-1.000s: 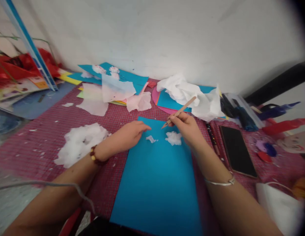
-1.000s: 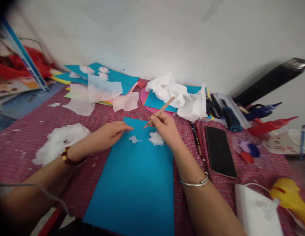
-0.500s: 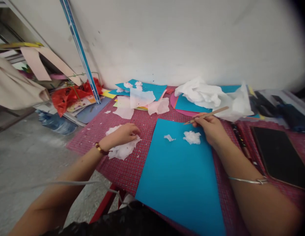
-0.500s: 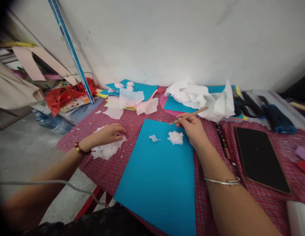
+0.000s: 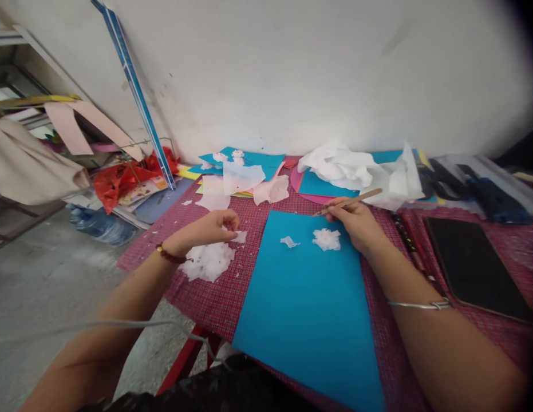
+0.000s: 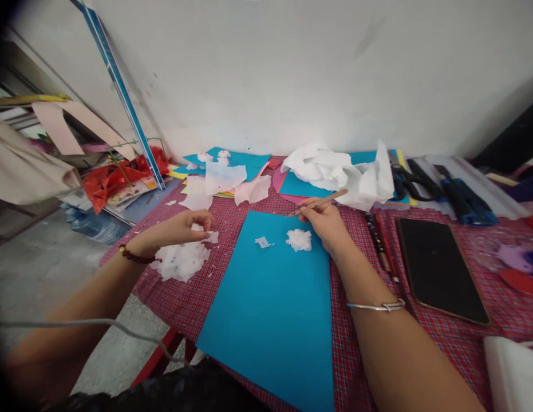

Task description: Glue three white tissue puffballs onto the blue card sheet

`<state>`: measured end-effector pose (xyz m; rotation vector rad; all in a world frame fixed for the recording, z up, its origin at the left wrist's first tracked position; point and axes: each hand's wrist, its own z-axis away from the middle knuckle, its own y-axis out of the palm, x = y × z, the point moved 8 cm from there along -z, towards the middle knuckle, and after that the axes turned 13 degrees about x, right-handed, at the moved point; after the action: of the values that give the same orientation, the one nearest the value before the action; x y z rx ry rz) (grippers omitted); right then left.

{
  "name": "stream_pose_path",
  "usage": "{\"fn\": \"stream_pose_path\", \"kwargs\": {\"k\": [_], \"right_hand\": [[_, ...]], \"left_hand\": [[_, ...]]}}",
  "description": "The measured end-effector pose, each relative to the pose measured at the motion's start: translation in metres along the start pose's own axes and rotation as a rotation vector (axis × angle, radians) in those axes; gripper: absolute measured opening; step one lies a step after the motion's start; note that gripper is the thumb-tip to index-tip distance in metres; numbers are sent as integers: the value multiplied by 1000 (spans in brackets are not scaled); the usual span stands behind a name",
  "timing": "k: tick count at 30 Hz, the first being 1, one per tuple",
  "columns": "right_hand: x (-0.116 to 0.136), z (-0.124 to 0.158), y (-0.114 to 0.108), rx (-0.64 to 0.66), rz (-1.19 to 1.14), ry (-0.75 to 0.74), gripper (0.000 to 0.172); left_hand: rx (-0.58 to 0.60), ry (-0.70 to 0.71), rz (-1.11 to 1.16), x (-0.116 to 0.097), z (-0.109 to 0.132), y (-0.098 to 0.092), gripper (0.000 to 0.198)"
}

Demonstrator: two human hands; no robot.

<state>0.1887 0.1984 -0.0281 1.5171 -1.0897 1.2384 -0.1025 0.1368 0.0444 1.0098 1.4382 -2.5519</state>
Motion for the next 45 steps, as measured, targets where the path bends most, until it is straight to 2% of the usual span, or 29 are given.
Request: {"fn": "stream_pose_path", "kwargs": {"k": [4, 8, 12, 15, 18, 21, 25, 28, 31, 34, 37, 40, 45], "right_hand": [[1, 0, 1, 13, 16, -6, 15], [3, 0, 1, 11, 24, -17, 19], [20, 4, 8, -2, 25, -43, 23], [43, 9, 30, 75, 82, -91, 24], [57, 19, 56, 169, 179, -103, 25], [57, 31, 70, 199, 255, -57, 25], [46, 55, 72, 212, 302, 24, 24], [37, 72, 69, 213, 308, 57, 24], [30, 82, 67, 200, 317, 42, 22], [23, 83, 67, 203, 346, 37, 20], [17, 81, 69, 209, 392, 30, 19], [12, 79, 71, 213, 408, 25, 18], [5, 73, 72, 198, 417, 11, 20]], "left_hand": [[60, 45, 263, -13, -13, 13, 10], [122, 131, 330, -27, -34, 35, 33], [164, 110, 303, -26, -48, 53, 17], [198, 106, 285, -19, -48, 59, 17], [153, 136, 187, -14, -41, 56, 19], [8, 212, 55, -21, -29, 43, 14], [-95, 264, 74, -33, -17, 29, 10], [-114, 292, 159, -43, -16, 20, 9], [-105, 315, 269, -56, -26, 15, 6], [-87, 287, 379, -65, -43, 20, 5], [-118, 280, 468, -66, -57, 27, 7], [-118, 252, 530, -54, -66, 37, 10], [-47, 187, 568, -35, -68, 45, 17]]}}
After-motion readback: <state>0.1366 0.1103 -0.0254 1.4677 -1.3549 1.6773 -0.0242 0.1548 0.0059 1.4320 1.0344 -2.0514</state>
